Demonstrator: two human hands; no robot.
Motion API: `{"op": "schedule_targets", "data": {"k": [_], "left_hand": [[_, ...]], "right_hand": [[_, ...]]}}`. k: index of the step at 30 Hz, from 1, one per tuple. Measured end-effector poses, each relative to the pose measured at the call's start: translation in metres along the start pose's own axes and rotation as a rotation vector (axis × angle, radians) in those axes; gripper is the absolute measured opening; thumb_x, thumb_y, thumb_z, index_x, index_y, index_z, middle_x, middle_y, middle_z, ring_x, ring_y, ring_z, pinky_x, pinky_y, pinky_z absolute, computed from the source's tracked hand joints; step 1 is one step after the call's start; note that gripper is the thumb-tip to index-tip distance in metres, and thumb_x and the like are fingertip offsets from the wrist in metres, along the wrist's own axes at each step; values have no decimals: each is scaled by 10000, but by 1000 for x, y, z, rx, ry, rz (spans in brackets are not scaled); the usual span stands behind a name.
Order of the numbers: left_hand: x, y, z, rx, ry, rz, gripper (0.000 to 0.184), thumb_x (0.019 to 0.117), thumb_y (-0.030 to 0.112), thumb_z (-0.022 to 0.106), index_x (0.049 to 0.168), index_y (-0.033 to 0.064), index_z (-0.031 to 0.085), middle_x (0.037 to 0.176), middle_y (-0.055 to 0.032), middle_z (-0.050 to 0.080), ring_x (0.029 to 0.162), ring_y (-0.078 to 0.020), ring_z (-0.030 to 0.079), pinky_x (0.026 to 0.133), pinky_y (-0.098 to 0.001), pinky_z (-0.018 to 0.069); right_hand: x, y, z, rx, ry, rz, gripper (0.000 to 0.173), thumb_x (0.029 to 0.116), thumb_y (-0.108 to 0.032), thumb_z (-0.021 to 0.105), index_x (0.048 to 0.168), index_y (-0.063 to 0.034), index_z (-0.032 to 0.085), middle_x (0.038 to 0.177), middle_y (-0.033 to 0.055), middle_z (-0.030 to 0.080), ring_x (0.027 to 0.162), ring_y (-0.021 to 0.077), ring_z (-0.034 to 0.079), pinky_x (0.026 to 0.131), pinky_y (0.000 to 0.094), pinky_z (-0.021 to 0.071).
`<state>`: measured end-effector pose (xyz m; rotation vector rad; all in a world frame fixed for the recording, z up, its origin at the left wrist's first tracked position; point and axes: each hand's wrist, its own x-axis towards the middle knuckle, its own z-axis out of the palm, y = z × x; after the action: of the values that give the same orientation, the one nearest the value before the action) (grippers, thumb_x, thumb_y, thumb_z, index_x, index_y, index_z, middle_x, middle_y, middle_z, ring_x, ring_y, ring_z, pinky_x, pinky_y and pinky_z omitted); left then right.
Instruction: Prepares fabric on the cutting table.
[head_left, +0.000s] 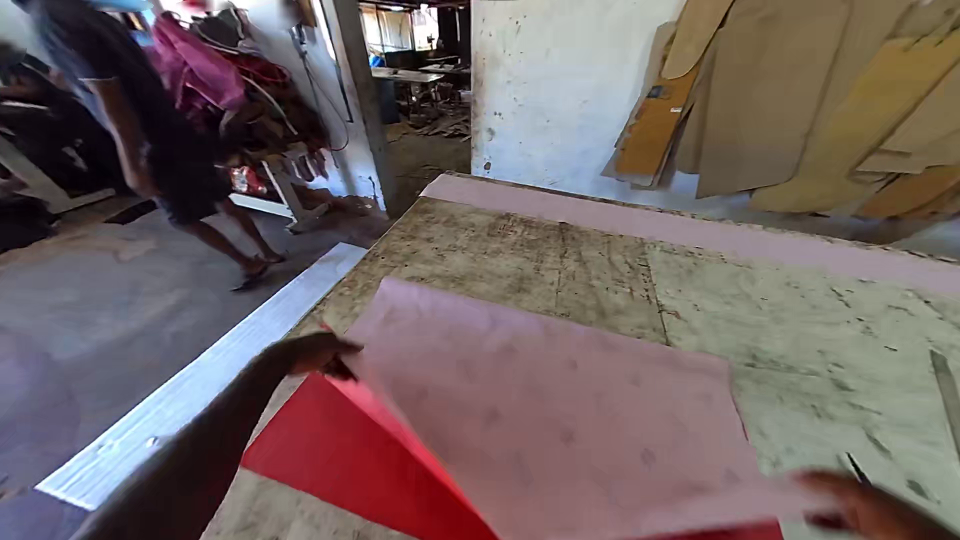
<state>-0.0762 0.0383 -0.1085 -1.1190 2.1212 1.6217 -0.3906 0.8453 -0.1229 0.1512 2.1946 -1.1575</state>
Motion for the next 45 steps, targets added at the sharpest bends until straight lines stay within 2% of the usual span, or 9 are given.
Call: {"op": "schedule_targets", "data": {"k": [4, 7, 11, 14, 17, 20, 23, 34, 45], "left_hand": [[54, 169, -16, -319, 335, 444, 345, 1085, 285, 445, 1234, 8, 587, 964, -78, 645, 799, -139, 617, 756, -357, 546], [67, 293, -32, -750, 411, 864, 418, 1114, 363, 321, 1331, 94, 557, 1200, -33, 662, 1091, -148, 639, 940, -386, 542], [54, 357, -14, -748, 311, 1071, 604, 1086, 570, 221, 1581, 232, 294, 1563, -15, 458, 1414, -206, 474, 1117, -474, 437], [79, 283, 49, -159, 370, 1159, 644, 1093, 448, 362, 1623, 105, 232, 1620, -82, 396, 1455, -191, 431, 1177, -405, 408], [115, 119, 128, 503, 436, 981, 690, 1050, 492, 490, 1617, 139, 314, 1671, -63, 326, 1541, -244, 309, 1258, -518, 289], [133, -48, 174, 769, 518, 770, 780, 995, 680, 408, 1602, 192, 380, 1681, -34, 311, 1572, -319, 210, 1236, -673, 148], [109, -133, 192, 883, 621, 619, 802, 989, 743, 276, 1617, 249, 346, 1695, -31, 276, 1569, -368, 199, 1208, -720, 123], [26, -207, 199, 881, 657, 585, 783, 992, 739, 293, 1614, 267, 350, 1698, -45, 266, 1570, -373, 191, 1210, -715, 121], [37, -226, 163, 884, 609, 662, 818, 964, 783, 279, 1600, 279, 381, 1687, -34, 296, 1564, -354, 220, 1216, -698, 126]], "right_hand": [[39, -177, -35, 527, 343, -362, 186, 1033, -305, 488, 1011, -147, 584, 819, -29, 621, 698, 73, 610, 632, 271, 544], [47, -267, -52, 950, 303, -829, 332, 1095, -422, 338, 1265, -211, 530, 1146, -33, 653, 1057, 148, 647, 925, 398, 553], [54, -295, -23, 730, 320, -998, 616, 1065, -632, 151, 1506, -259, 366, 1450, -18, 556, 1293, 211, 581, 1027, 471, 514], [75, -210, 58, 82, 378, -1003, 565, 1096, -444, 352, 1559, -123, 383, 1553, 43, 497, 1389, 195, 516, 1121, 455, 475], [106, -60, 139, -417, 379, -877, 602, 1021, -498, 545, 1505, -142, 523, 1570, 57, 487, 1455, 204, 450, 1201, 479, 405], [95, 65, 189, -583, 395, -799, 680, 985, -580, 565, 1477, -111, 558, 1582, 137, 458, 1493, 318, 386, 1225, 550, 318], [66, 133, 209, -740, 445, -743, 735, 994, -625, 511, 1533, -126, 493, 1638, 116, 380, 1536, 335, 299, 1244, 602, 231], [15, 182, 228, -711, 509, -782, 715, 988, -669, 463, 1525, -201, 511, 1648, 16, 378, 1542, 242, 298, 1246, 570, 236], [-20, 196, 270, -705, 592, -737, 731, 1001, -682, 396, 1530, -190, 505, 1648, 20, 379, 1541, 247, 299, 1250, 555, 228]]}}
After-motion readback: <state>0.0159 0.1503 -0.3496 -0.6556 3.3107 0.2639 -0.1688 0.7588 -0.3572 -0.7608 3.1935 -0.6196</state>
